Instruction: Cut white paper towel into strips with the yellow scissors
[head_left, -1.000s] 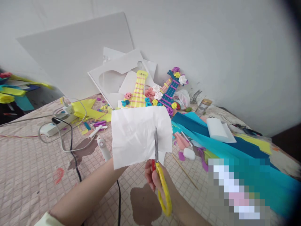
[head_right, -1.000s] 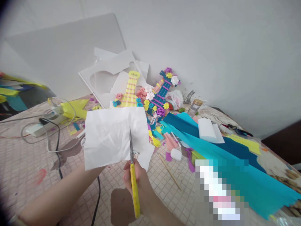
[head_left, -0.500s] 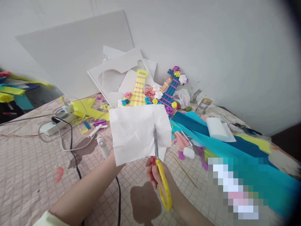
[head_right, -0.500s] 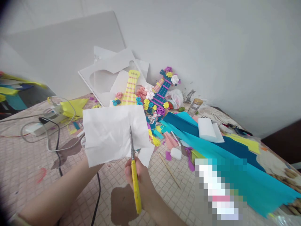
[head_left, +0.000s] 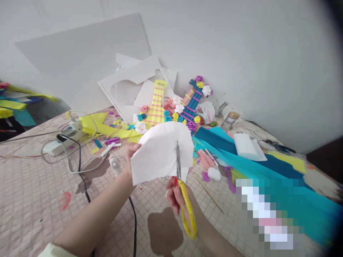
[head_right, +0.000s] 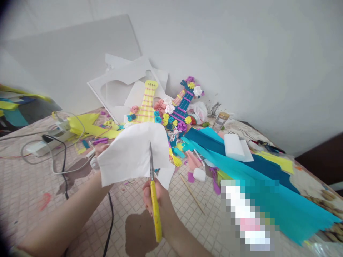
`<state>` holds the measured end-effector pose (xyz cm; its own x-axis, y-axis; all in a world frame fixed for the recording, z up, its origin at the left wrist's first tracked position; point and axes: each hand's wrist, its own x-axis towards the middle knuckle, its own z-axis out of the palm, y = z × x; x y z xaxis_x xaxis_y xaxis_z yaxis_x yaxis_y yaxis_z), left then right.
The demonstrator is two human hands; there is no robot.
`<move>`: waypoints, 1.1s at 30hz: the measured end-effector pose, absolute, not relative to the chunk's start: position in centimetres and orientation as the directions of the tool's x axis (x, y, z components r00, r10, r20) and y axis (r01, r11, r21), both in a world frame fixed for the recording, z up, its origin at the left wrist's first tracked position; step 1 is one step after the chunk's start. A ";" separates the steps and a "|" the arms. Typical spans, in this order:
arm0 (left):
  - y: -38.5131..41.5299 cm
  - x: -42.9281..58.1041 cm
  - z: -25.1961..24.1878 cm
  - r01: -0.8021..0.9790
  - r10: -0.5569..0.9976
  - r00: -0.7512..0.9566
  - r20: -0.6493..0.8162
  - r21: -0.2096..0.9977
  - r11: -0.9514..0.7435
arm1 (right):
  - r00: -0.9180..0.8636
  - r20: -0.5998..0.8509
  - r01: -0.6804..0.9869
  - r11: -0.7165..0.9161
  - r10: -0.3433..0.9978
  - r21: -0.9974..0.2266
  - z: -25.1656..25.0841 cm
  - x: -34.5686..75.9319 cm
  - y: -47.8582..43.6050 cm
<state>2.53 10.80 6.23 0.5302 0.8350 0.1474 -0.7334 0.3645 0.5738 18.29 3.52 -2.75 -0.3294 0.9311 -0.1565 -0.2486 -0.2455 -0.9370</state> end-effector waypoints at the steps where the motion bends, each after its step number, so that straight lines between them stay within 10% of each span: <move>1: 10.8 2.6 6.2 -0.751 0.839 0.516 0.174 0.563 0.346 | -0.344 -0.157 -0.234 -0.247 0.926 -0.940 -2.7 18.5 3.5; 14: 11.5 3.0 7.2 -0.630 0.857 0.511 -0.076 0.645 0.433 | -0.245 -0.064 -0.178 -0.110 0.967 -0.978 -0.2 19.2 2.8; 33: 12.4 2.2 7.5 -0.583 0.761 0.647 0.048 0.674 0.453 | -0.404 0.047 -0.091 0.011 0.914 -0.996 1.9 20.0 2.7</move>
<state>2.15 12.39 7.54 0.6468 0.7611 0.0477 -0.5831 0.4533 0.6742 20.01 2.73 1.88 -0.4035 0.9138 0.0469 -0.0910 0.0109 -0.9958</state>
